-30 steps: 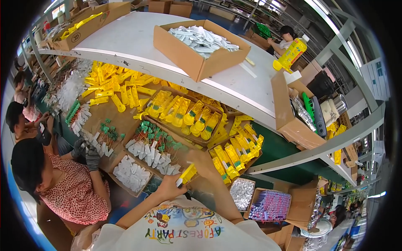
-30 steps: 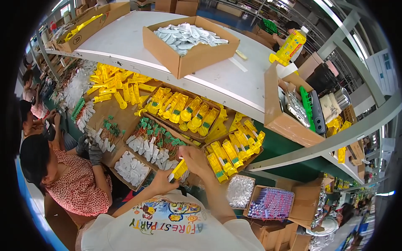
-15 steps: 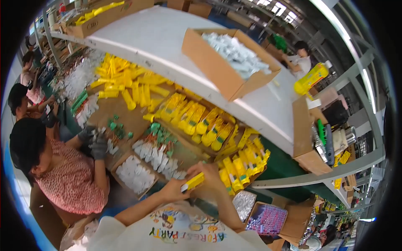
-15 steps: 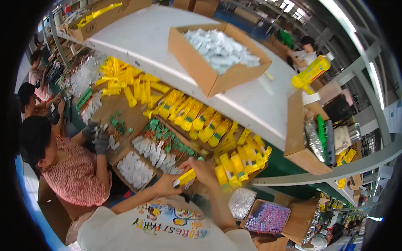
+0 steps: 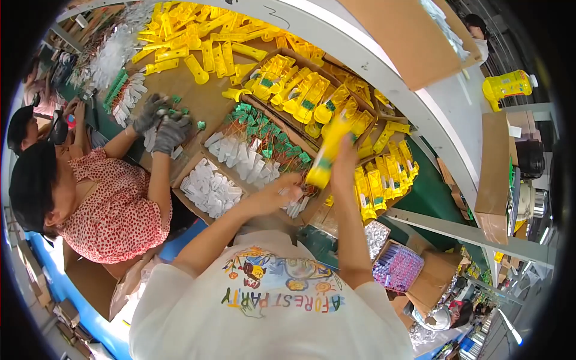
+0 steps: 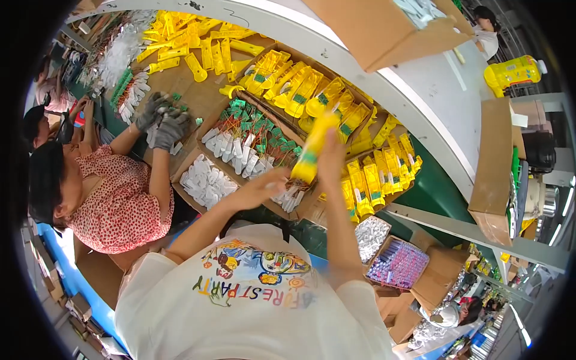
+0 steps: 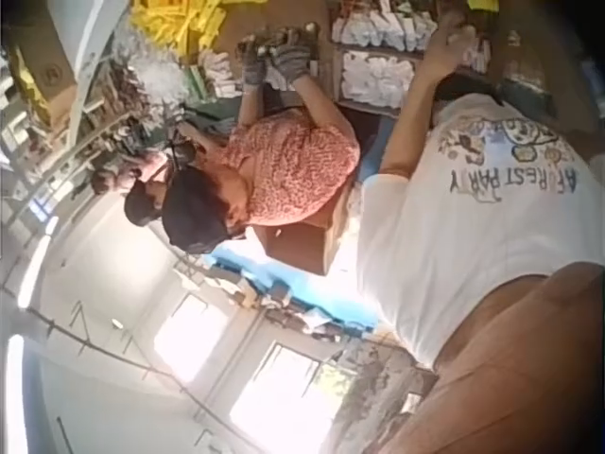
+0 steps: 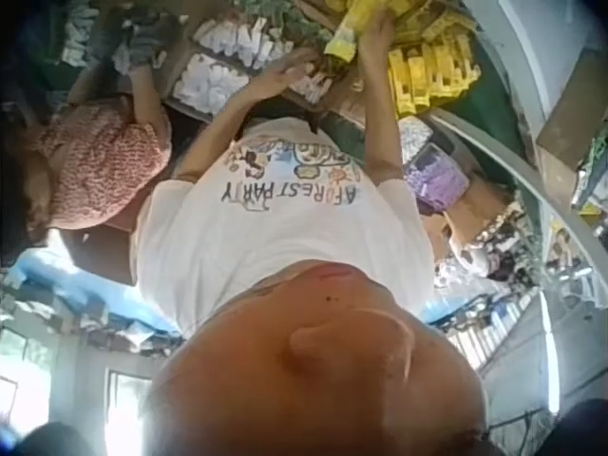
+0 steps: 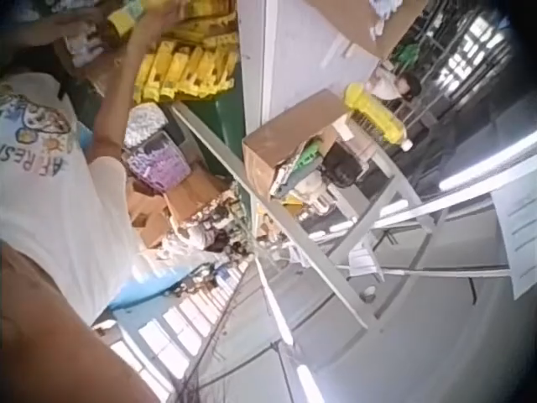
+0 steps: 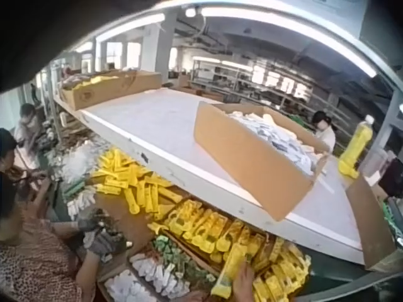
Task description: Manually assembling yellow plastic solar lighting components at a factory production line.
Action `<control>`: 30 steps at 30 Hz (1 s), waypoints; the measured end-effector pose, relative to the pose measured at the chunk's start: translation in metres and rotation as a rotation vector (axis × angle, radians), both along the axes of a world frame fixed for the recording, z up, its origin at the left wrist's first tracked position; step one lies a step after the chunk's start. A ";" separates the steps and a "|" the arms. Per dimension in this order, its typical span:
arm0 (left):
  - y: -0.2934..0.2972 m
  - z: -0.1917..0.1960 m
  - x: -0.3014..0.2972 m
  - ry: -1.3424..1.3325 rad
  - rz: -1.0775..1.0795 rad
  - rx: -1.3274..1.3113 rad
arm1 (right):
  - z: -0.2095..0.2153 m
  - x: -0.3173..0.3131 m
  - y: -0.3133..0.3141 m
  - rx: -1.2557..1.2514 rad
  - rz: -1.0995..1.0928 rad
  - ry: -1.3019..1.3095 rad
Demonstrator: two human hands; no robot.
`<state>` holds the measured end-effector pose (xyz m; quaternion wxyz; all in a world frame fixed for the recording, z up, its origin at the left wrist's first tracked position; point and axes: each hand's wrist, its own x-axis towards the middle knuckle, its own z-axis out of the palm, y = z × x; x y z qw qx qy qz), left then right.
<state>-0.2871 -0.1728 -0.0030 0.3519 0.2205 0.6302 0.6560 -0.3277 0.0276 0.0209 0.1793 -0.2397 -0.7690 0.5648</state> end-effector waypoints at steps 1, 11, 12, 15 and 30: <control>-0.007 -0.005 -0.010 -0.105 0.190 0.036 | -0.004 -0.030 0.040 0.338 0.018 -0.184; -0.093 -0.081 -0.250 0.338 1.052 -0.322 | 0.006 -0.013 0.054 0.993 0.147 0.015; -0.100 -0.105 -0.276 0.493 0.875 -0.512 | 0.007 -0.003 0.033 0.901 0.260 -0.019; -0.109 -0.137 -0.328 0.856 0.352 -0.702 | 0.008 0.015 -0.012 0.489 0.431 -0.152; -0.125 -0.014 -0.188 1.135 1.064 -0.792 | -0.065 0.067 -0.098 0.383 0.989 -0.175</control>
